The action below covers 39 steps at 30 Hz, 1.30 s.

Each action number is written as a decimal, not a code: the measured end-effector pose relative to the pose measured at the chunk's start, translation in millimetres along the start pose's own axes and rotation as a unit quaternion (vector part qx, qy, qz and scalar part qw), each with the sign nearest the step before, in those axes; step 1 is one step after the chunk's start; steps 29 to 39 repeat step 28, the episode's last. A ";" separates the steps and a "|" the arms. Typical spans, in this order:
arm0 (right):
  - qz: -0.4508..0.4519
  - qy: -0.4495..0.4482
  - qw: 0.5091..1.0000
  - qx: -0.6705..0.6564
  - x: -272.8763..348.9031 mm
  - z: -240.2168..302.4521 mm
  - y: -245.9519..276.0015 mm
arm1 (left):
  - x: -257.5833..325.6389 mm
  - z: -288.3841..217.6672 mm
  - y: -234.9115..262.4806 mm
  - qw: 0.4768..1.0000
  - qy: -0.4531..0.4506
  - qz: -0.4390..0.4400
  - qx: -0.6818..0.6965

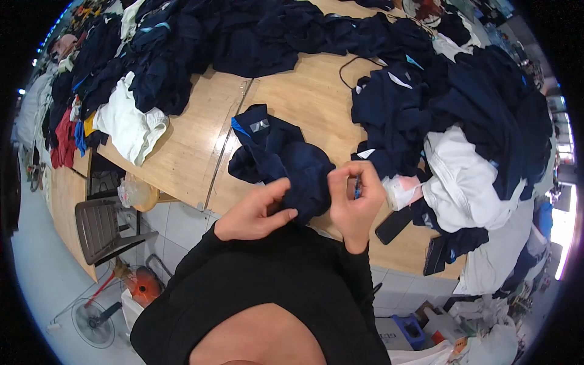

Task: The recorder uses thread snips to remove loose threads from various blue garments on a factory table.

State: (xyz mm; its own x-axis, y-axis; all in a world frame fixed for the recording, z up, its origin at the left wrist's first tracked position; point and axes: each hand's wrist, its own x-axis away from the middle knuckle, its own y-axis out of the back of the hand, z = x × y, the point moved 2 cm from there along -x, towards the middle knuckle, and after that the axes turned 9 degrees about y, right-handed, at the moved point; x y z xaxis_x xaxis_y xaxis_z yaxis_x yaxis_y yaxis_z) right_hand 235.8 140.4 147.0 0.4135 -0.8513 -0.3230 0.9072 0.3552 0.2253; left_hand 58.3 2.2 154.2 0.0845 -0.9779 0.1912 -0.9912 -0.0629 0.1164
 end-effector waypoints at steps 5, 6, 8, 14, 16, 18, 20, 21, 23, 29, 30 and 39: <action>0.076 -0.069 0.991 0.088 27.8 -54.1 -6.4 | -5.5 36.0 8.9 0.991 -0.080 -0.001 -0.111; 0.043 -0.083 0.988 0.121 29.4 -72.0 2.2 | -4.7 49.2 20.7 0.991 -0.048 -0.052 -0.115; 0.035 -0.068 0.969 0.235 30.4 -81.7 19.9 | -4.4 77.6 55.1 0.961 0.005 -0.264 -0.077; 0.146 0.055 0.975 0.158 -13.2 -53.9 -19.4 | -20.8 146.0 81.9 0.932 0.126 -0.196 -0.277; 0.204 0.018 0.955 0.217 -16.5 -61.5 -30.8 | -29.0 120.2 60.7 0.935 0.071 -0.222 -0.266; 0.263 -0.018 0.926 0.269 -14.0 -70.2 -37.9 | -32.5 97.6 52.3 0.949 -0.042 -0.303 -0.073; 0.289 -0.152 0.918 0.227 0.6 -79.5 -33.7 | -22.9 94.1 53.6 0.954 -0.013 -0.298 -0.027; 0.251 -0.086 0.941 0.209 7.0 -92.3 -28.1 | -18.1 83.3 53.5 0.972 0.034 -0.221 0.070; 0.231 -0.049 0.962 0.135 8.7 -91.7 -19.4 | 0.1 71.3 54.3 0.965 0.044 -0.059 0.253; 0.156 -0.144 0.966 -0.145 10.2 -75.9 9.1 | 12.3 60.2 56.2 0.960 0.000 -0.006 0.279; 0.156 -0.144 0.966 -0.145 10.2 -75.9 9.1 | 12.3 60.2 56.2 0.960 0.000 -0.006 0.279; 0.156 -0.144 0.966 -0.145 10.2 -75.9 9.1 | 12.3 60.2 56.2 0.960 0.000 -0.006 0.279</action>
